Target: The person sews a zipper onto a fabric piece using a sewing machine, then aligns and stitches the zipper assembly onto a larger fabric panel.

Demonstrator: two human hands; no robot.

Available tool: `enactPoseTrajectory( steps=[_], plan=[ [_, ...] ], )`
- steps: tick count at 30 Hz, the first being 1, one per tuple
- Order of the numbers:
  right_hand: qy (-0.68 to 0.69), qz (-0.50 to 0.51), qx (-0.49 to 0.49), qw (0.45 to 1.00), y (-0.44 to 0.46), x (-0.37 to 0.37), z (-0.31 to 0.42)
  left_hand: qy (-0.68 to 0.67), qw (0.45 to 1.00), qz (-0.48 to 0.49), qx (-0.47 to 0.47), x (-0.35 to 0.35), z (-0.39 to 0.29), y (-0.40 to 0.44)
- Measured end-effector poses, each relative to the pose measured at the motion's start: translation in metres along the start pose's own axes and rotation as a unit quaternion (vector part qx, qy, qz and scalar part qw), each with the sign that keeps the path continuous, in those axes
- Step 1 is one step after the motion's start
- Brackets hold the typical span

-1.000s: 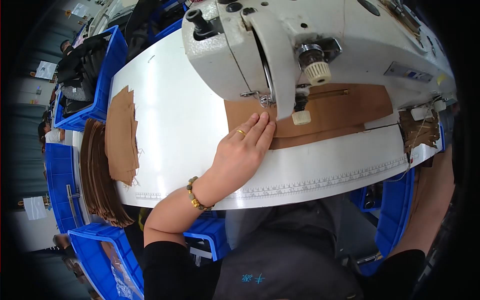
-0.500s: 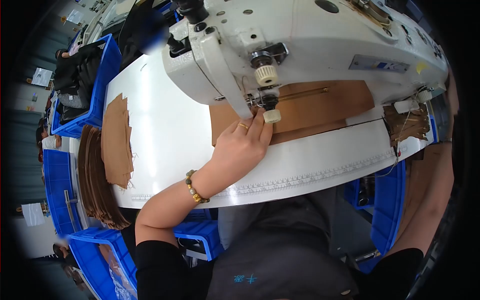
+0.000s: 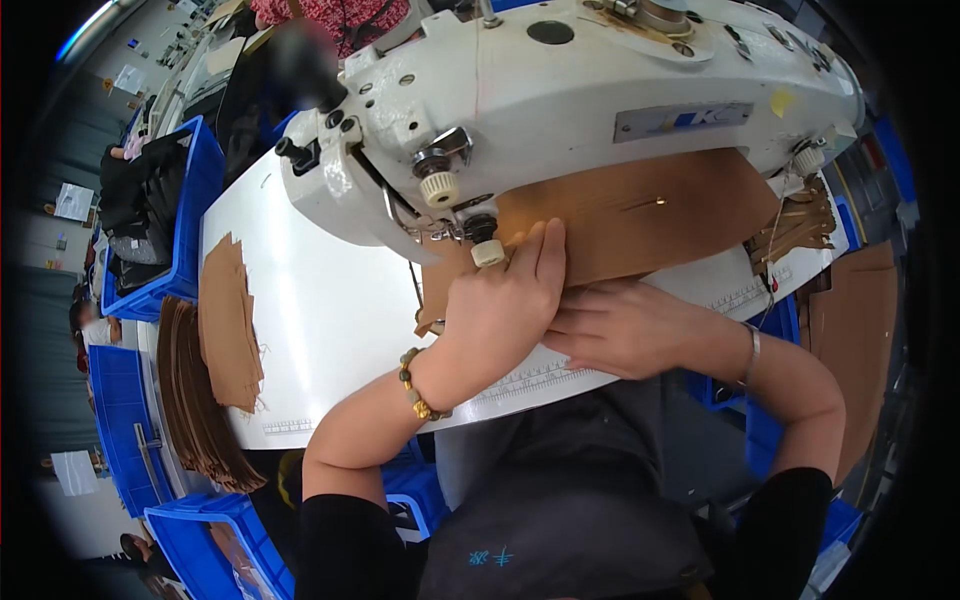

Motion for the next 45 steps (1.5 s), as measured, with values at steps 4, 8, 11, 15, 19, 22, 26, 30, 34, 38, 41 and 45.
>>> enactPoseTrajectory(
  steps=[4, 8, 11, 15, 19, 22, 26, 30, 34, 38, 41, 45],
  plan=[
    [0.004, 0.074, -0.095, 0.993, 0.02, -0.026, -0.025, 0.004, 1.0, -0.007, -0.021, 0.006, 0.002, -0.008],
    [-0.014, -0.015, -0.222, 0.975, 0.0, -0.011, -0.064, -0.018, 0.999, -0.014, -0.044, 0.005, 0.011, -0.024],
    [-0.04, -0.104, -0.308, 0.945, -0.03, 0.017, -0.084, 0.016, 0.998, 0.046, -0.035, -0.005, 0.019, -0.052],
    [-0.219, 0.065, -0.347, 0.909, -0.031, 0.087, -0.04, 0.043, 0.997, 0.064, -0.028, -0.003, 0.025, -0.06],
    [-0.332, -0.083, -0.312, 0.886, -0.001, 0.109, -0.007, 0.097, 0.994, 0.049, -0.024, -0.009, 0.014, -0.053],
    [-0.136, -0.052, -0.205, 0.968, 0.019, 0.058, -0.001, 0.063, 0.997, 0.048, -0.006, -0.006, 0.017, -0.057],
    [-0.069, 0.023, -0.129, 0.989, 0.043, -0.013, -0.004, 0.012, 0.997, 0.032, 0.063, 0.03, 0.036, -0.055],
    [-0.006, 0.033, -0.17, 0.985, 0.062, -0.034, -0.029, -0.127, 0.959, 0.19, 0.165, 0.037, 0.08, -0.045],
    [0.054, 0.082, -0.268, 0.958, 0.064, -0.041, -0.05, -0.274, 0.916, 0.204, 0.208, 0.021, 0.116, -0.036],
    [0.101, 0.058, -0.344, 0.932, 0.059, -0.042, -0.048, -0.269, 0.919, 0.183, 0.224, 0.023, 0.112, -0.04],
    [0.077, 0.031, -0.297, 0.951, 0.057, -0.046, -0.039, -0.251, 0.921, 0.2, 0.221, 0.034, 0.107, -0.038],
    [-0.027, -0.006, -0.195, 0.98, 0.069, -0.059, -0.025, -0.229, 0.939, 0.166, 0.196, 0.03, 0.103, -0.046]
  ],
)
Point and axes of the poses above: each hand's wrist, its own y-axis towards the middle knuckle, its own x-axis out of the back of the hand, z = x × y, the point moved 1 cm from there along y, towards the middle knuckle, and after that the axes turned 14 degrees about -z, right-handed, at the moved point
